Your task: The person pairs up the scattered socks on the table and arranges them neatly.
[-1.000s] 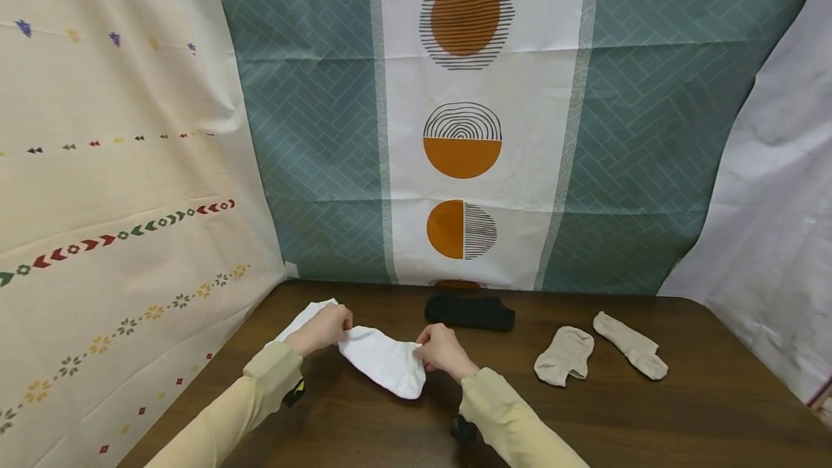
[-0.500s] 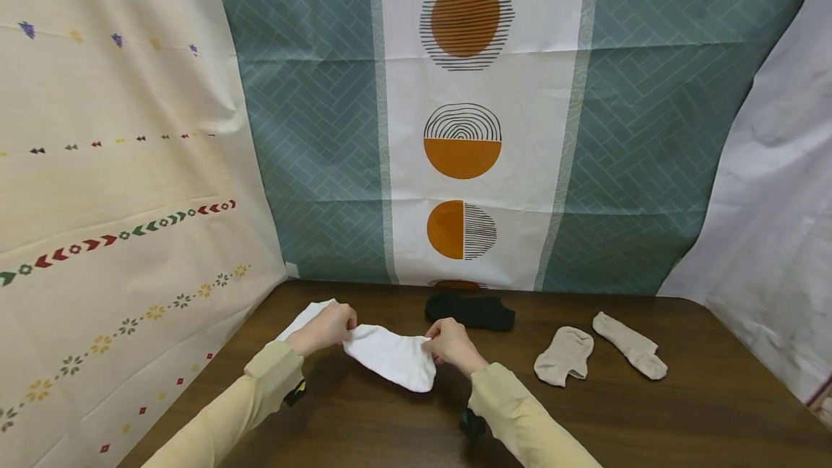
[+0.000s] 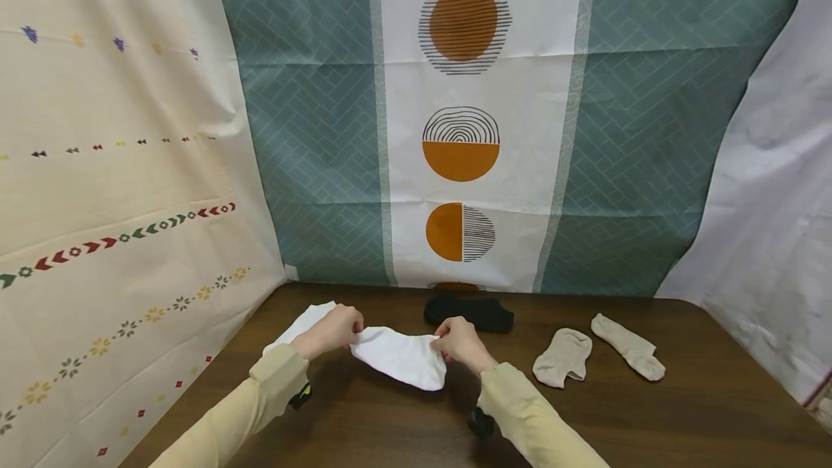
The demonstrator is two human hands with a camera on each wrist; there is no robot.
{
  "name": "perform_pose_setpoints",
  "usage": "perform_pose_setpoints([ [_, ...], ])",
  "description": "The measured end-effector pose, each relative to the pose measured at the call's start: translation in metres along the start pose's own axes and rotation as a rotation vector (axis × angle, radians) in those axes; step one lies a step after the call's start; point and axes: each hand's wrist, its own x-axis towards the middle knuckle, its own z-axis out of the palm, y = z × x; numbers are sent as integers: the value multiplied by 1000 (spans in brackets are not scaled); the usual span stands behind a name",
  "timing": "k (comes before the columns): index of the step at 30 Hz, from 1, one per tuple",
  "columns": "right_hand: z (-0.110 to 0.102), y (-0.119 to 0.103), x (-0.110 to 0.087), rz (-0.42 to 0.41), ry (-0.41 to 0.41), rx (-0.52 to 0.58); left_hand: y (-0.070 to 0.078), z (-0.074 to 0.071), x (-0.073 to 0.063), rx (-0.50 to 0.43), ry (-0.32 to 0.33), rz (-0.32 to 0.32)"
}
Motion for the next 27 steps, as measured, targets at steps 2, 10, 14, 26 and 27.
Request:
perform_pose_setpoints([
  [2, -2, 0, 0, -4, 5, -1, 0, 1, 1, 2, 0, -1],
  [10, -7, 4, -1, -21, 38, -24, 4, 6, 4, -28, -2, -27],
  [14, -11, 6, -2, -8, 54, -31, 7, 7, 5, -37, 1, -31],
  [26, -18, 14, -3, -11, 65, -36, 15, 13, 10, -51, 2, -9],
  [27, -18, 15, -3, -7, 67, -37, 16, 14, 11, -50, 4, -6],
])
